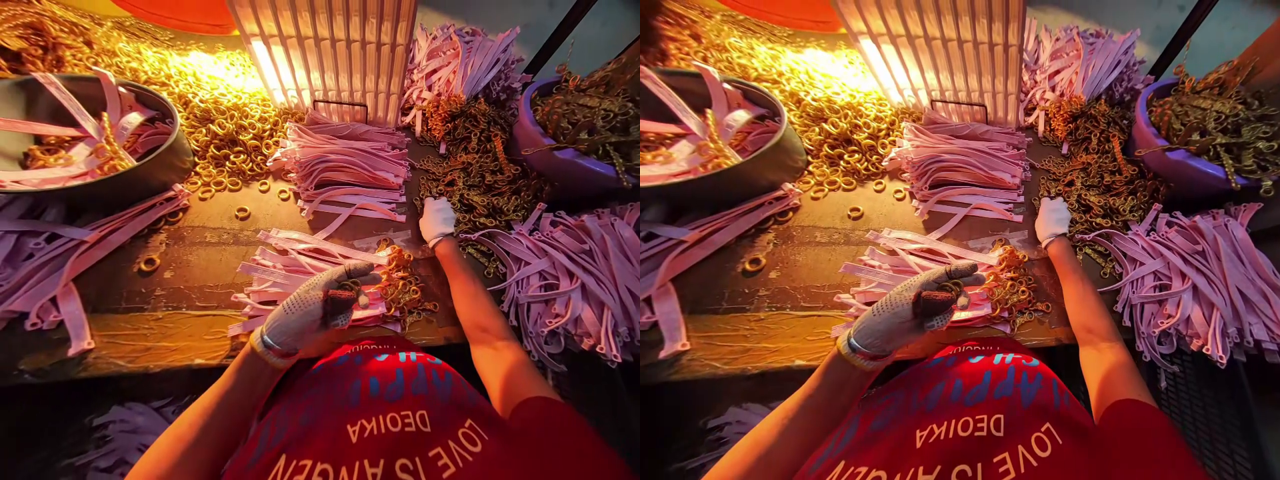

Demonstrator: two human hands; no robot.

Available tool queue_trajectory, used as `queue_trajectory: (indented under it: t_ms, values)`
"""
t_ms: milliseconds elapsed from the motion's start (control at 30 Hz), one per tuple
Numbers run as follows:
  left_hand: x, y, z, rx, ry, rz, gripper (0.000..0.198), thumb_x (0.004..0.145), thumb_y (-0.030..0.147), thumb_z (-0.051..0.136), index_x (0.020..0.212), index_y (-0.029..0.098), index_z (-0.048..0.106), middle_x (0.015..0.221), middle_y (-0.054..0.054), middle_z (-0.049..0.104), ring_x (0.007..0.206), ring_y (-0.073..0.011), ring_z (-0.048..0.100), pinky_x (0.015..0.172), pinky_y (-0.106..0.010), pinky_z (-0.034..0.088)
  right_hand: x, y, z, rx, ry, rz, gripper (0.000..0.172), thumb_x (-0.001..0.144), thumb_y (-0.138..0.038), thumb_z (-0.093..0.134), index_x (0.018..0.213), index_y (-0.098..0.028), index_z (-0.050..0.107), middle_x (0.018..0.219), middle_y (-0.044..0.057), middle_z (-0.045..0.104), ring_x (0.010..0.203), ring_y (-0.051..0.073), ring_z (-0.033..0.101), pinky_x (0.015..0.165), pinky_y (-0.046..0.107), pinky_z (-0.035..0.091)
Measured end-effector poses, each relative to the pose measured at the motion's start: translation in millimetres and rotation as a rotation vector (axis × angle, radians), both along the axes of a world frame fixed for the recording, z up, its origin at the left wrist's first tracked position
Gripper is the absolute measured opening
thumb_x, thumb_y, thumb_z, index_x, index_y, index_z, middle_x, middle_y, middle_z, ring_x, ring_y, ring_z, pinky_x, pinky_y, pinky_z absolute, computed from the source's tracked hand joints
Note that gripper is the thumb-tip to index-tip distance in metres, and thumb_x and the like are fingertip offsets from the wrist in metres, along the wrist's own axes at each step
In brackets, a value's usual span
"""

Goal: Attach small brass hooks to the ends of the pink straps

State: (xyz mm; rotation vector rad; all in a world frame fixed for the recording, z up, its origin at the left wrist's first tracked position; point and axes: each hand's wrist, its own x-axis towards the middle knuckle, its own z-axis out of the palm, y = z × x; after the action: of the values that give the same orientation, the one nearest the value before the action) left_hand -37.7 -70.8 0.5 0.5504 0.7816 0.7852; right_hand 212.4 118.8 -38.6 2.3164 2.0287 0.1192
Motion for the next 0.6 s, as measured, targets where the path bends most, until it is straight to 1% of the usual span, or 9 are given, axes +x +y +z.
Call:
queue_trajectory:
  t_ms: [67,133,233,300,400,467,533,600]
  values:
    - [2,-5,-0.1,0.022,-0.022,0.032,0.048,0.078,0.015,0.077,0.125,0.017,0.07,0.118,-0.015,0.071,0.064,-0.0059,0.056,0.048,-0.012,0.038,0,2,-1.6,-0.018,0.037,-0.016,0.029,0.094,-0.011,0.047,0.119,-0.011,0.061,0.116,0.023,0.062,0.104,0.029,0.065,0.08,0.032,0.049]
    - [4,-10,-1.3,0.0,-0.053,0.087,0.042,0.079,0.019,0.077,0.12,0.016,0.072,0.117,-0.016,0.072,0.07,-0.0095,0.06,0.046,-0.012,0.037,3,4,-2.5,-0.04,0.073,-0.025,0.031,0.09,-0.013,0.056,0.121,-0.01,0.059,0.114,0.022,0.065,0.103,0.029,0.066,0.081,0.032,0.048]
    - [9,-14,-3.2,-0.075,-0.111,0.155,0.025,0.082,0.023,0.073,0.105,0.014,0.076,0.112,-0.017,0.074,0.057,-0.0058,0.054,0.037,-0.011,0.027,12,3,-3.2,-0.074,0.125,-0.034,0.035,0.088,-0.016,0.059,0.122,-0.009,0.058,0.112,0.021,0.067,0.101,0.029,0.066,0.08,0.031,0.047]
    - [12,-16,-3.1,-0.123,-0.142,0.182,0.021,0.08,0.017,0.07,0.1,0.012,0.076,0.11,-0.017,0.075,0.054,-0.0047,0.053,0.035,-0.01,0.027,18,-1,-3.6,-0.1,0.164,-0.018,0.033,0.087,-0.017,0.058,0.119,-0.009,0.06,0.11,0.02,0.068,0.099,0.029,0.065,0.079,0.031,0.046]
    - [14,-17,-1.7,-0.214,-0.187,0.183,0.031,0.076,0.006,0.065,0.105,0.01,0.074,0.121,-0.019,0.072,0.061,-0.0075,0.062,0.036,-0.01,0.032,24,-7,-3.5,-0.087,0.191,0.073,0.027,0.087,-0.018,0.058,0.112,-0.011,0.064,0.107,0.019,0.068,0.097,0.028,0.064,0.078,0.031,0.045]
    - [13,-18,-1.6,-0.257,-0.199,0.187,0.037,0.074,0.004,0.062,0.109,0.009,0.073,0.123,-0.02,0.071,0.063,-0.0096,0.065,0.035,-0.01,0.032,25,-14,-2.6,-0.056,0.194,0.123,0.025,0.087,-0.019,0.059,0.11,-0.01,0.064,0.112,0.021,0.067,0.099,0.028,0.062,0.08,0.031,0.045]
    - [13,-20,-2.3,-0.28,-0.2,0.18,0.04,0.074,0.003,0.062,0.112,0.01,0.072,0.121,-0.02,0.071,0.062,-0.0106,0.066,0.034,-0.01,0.031,22,-26,-1.2,-0.015,0.211,0.131,0.026,0.092,-0.02,0.055,0.113,-0.007,0.062,0.118,0.023,0.064,0.102,0.027,0.061,0.084,0.031,0.046]
    - [12,-21,-2.7,-0.282,-0.2,0.155,0.044,0.074,0.004,0.062,0.117,0.011,0.071,0.123,-0.02,0.07,0.059,-0.0088,0.064,0.033,-0.011,0.028,17,-47,1.2,0.009,0.289,0.188,0.027,0.097,-0.021,0.046,0.118,-0.008,0.058,0.116,0.02,0.066,0.099,0.023,0.063,0.084,0.03,0.047]
